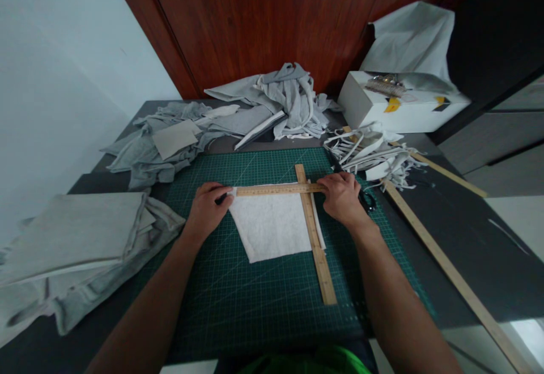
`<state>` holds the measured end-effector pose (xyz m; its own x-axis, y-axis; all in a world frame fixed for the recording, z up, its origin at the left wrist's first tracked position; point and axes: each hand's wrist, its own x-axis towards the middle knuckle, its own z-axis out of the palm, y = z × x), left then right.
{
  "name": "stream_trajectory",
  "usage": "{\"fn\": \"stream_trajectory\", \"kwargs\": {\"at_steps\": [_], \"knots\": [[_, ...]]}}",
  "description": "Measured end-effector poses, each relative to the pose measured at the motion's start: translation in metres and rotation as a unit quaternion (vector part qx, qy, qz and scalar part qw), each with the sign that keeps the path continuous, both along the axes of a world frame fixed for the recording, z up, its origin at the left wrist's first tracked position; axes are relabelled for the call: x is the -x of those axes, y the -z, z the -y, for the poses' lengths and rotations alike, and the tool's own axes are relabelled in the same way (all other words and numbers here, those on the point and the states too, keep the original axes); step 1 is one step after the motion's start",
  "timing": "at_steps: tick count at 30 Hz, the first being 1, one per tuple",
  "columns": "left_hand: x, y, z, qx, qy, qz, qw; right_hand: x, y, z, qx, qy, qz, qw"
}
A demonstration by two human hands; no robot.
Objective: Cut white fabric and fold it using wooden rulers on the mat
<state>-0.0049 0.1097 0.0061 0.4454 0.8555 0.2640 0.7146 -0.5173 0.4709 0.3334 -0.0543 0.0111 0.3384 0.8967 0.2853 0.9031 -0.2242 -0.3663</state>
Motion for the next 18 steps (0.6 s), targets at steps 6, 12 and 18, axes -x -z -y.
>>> {"fn": "stream_trajectory", "kwargs": {"at_steps": [6, 12, 18], "knots": [[0.0, 0.001, 0.001, -0.002, -0.005, -0.005, 1.0, 0.006, -0.003, -0.002, -0.028, -0.016, 0.001, 0.999], [-0.004, -0.005, 0.007, -0.023, 0.003, -0.014, 1.0, 0.009, 0.001, -0.009, -0.046, -0.074, -0.015, 0.996], [-0.02, -0.011, 0.015, -0.042, 0.071, -0.015, 0.996, 0.005, -0.002, -0.009, -0.047, -0.092, -0.024, 0.994]]}}
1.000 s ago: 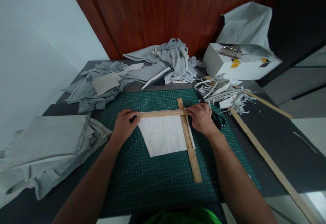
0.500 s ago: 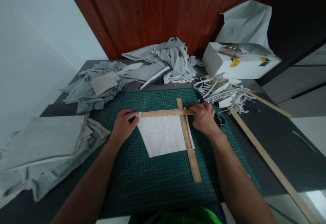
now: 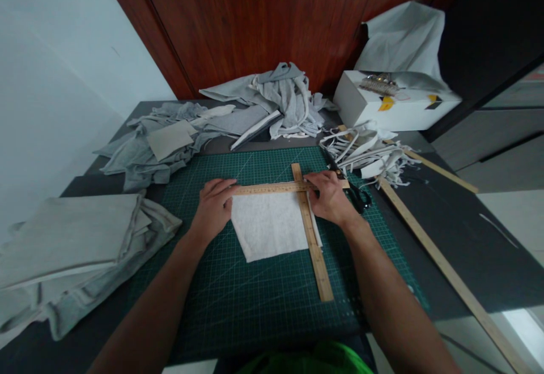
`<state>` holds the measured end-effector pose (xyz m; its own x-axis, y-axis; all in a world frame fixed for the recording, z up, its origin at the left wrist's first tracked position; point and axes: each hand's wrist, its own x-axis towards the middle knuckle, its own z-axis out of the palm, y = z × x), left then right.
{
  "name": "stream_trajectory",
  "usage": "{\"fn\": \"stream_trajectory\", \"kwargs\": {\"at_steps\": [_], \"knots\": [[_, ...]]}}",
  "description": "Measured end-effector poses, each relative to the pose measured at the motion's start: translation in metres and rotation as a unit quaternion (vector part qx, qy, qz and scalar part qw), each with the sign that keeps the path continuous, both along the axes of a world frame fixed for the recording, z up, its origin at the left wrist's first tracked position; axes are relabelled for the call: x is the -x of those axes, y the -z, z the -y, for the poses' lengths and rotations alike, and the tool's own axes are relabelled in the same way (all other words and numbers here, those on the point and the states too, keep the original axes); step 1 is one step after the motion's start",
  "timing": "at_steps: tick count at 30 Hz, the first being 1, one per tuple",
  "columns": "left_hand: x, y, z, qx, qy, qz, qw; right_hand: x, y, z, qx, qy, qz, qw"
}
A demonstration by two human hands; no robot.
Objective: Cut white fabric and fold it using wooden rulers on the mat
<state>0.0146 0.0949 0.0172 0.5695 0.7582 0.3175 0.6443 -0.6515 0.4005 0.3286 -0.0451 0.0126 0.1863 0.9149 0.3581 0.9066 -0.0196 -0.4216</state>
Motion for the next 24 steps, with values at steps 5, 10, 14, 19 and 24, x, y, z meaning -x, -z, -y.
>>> {"fn": "stream_trajectory", "kwargs": {"at_steps": [5, 10, 14, 19, 24], "knots": [[-0.006, 0.005, -0.002, 0.025, 0.02, -0.01, 0.999, -0.02, 0.004, 0.0, -0.005, 0.065, -0.005, 0.998], [-0.007, 0.006, -0.006, 0.01, 0.053, 0.0, 0.999, -0.036, 0.013, -0.002, 0.032, 0.128, 0.01, 0.991], [-0.008, 0.006, -0.007, 0.0, 0.062, -0.002, 0.998, -0.045, 0.015, -0.003, 0.04, 0.118, 0.018, 0.992], [-0.01, 0.007, -0.007, 0.003, 0.055, 0.008, 0.998, -0.057, 0.012, 0.003, 0.032, 0.096, 0.026, 0.995], [-0.011, 0.005, -0.004, 0.003, 0.051, 0.019, 0.999, -0.063, 0.01, 0.011, 0.02, 0.093, 0.011, 0.995]]}}
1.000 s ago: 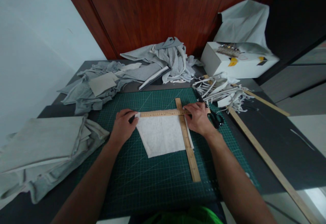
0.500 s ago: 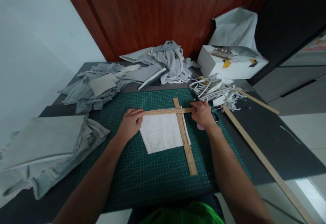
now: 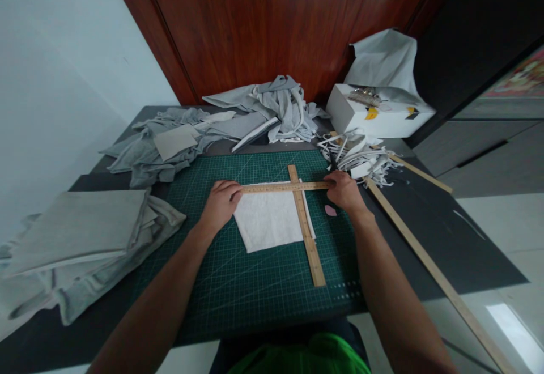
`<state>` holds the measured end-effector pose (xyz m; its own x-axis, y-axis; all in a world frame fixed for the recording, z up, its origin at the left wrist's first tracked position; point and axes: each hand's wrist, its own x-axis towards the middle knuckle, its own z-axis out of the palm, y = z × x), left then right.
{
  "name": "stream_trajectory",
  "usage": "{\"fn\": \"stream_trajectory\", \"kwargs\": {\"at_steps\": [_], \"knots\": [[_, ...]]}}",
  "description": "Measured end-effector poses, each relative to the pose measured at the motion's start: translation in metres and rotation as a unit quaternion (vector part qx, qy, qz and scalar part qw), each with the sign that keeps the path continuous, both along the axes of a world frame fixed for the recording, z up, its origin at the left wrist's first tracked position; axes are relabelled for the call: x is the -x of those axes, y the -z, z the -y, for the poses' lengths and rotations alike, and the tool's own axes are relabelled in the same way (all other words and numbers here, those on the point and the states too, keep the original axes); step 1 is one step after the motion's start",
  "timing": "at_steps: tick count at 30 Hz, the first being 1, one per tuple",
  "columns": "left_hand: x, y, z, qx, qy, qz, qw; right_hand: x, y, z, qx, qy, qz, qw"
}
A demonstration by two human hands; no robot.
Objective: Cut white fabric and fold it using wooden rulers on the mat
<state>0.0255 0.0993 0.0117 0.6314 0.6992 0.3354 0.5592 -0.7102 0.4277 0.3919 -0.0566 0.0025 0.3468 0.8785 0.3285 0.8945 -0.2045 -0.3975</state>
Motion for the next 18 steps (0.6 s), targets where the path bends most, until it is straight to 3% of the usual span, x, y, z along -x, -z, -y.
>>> {"fn": "stream_trajectory", "kwargs": {"at_steps": [11, 18], "knots": [[0.001, 0.002, 0.001, -0.003, -0.003, 0.002, 1.0, -0.013, 0.005, 0.01, 0.013, -0.001, 0.027, 1.0], [0.001, 0.009, -0.002, -0.008, -0.002, 0.005, 1.0, -0.005, 0.003, 0.023, 0.07, 0.049, 0.051, 0.995]]}}
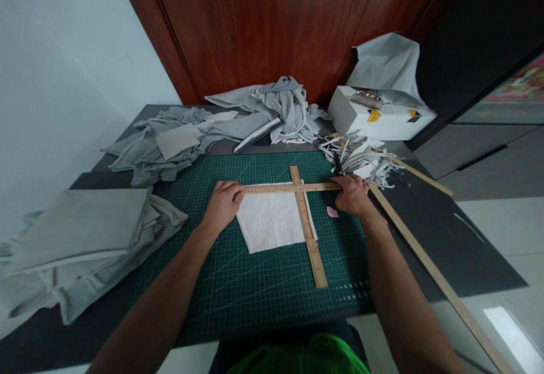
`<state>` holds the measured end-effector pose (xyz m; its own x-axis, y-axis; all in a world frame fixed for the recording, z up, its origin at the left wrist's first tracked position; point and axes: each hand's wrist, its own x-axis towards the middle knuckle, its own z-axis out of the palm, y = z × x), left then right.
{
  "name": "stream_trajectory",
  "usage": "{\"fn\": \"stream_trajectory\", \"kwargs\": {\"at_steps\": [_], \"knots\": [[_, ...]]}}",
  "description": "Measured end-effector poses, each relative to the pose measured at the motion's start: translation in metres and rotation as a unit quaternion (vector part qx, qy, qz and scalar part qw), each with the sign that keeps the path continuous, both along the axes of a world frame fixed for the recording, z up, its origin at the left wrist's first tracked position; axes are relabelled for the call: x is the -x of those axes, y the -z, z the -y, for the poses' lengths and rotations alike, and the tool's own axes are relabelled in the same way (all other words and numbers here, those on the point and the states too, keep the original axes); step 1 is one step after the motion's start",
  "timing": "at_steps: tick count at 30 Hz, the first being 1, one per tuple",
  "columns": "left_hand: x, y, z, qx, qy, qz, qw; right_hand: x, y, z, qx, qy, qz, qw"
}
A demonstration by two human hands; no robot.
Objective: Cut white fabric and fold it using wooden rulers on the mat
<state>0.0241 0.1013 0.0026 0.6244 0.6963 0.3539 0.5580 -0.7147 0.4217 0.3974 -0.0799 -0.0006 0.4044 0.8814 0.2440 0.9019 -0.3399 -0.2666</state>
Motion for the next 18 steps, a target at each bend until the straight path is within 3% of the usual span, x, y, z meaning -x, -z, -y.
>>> {"fn": "stream_trajectory", "kwargs": {"at_steps": [12, 18], "knots": [[0.001, -0.001, 0.0, 0.005, -0.003, -0.001, 1.0, -0.002, -0.009, 0.006, 0.034, 0.015, 0.024, 0.999], [-0.001, -0.003, 0.003, 0.005, -0.013, -0.002, 1.0, -0.008, -0.008, 0.005, -0.023, 0.018, -0.01, 1.0]]}}
